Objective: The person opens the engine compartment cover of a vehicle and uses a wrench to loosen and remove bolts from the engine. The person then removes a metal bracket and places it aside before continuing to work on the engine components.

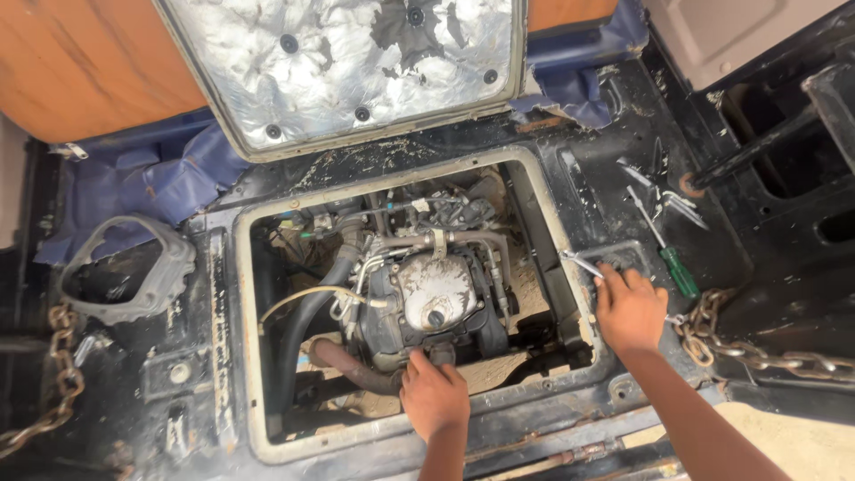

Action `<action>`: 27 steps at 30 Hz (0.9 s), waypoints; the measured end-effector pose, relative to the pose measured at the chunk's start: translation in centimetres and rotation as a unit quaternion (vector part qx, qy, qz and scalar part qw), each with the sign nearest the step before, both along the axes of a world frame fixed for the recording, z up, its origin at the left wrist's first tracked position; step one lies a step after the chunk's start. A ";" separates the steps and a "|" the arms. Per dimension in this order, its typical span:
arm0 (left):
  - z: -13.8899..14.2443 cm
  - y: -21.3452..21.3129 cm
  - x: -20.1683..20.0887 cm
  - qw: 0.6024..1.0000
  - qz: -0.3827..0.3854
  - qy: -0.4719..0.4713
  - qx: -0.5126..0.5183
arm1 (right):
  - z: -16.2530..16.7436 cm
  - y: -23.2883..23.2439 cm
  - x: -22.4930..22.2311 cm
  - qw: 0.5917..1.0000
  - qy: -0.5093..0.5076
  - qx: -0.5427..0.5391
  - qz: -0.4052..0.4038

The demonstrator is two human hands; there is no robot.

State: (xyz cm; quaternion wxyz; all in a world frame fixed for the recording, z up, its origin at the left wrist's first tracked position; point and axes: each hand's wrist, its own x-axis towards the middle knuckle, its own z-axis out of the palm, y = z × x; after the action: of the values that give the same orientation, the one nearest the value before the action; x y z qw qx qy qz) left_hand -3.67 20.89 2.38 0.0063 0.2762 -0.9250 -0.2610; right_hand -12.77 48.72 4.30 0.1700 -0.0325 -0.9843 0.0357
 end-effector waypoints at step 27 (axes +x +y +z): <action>9.5 18.1 -29.2 0.804 -0.176 0.170 0.542 | 0.4 1.0 -1.1 0.993 -0.065 -0.093 -0.015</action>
State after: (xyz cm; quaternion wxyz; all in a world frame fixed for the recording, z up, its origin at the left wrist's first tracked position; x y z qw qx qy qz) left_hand -32.88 39.02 11.85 -0.0337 0.0186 -0.6497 -0.7592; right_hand -13.92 49.77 4.70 0.1025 -0.0656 -0.9849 0.1228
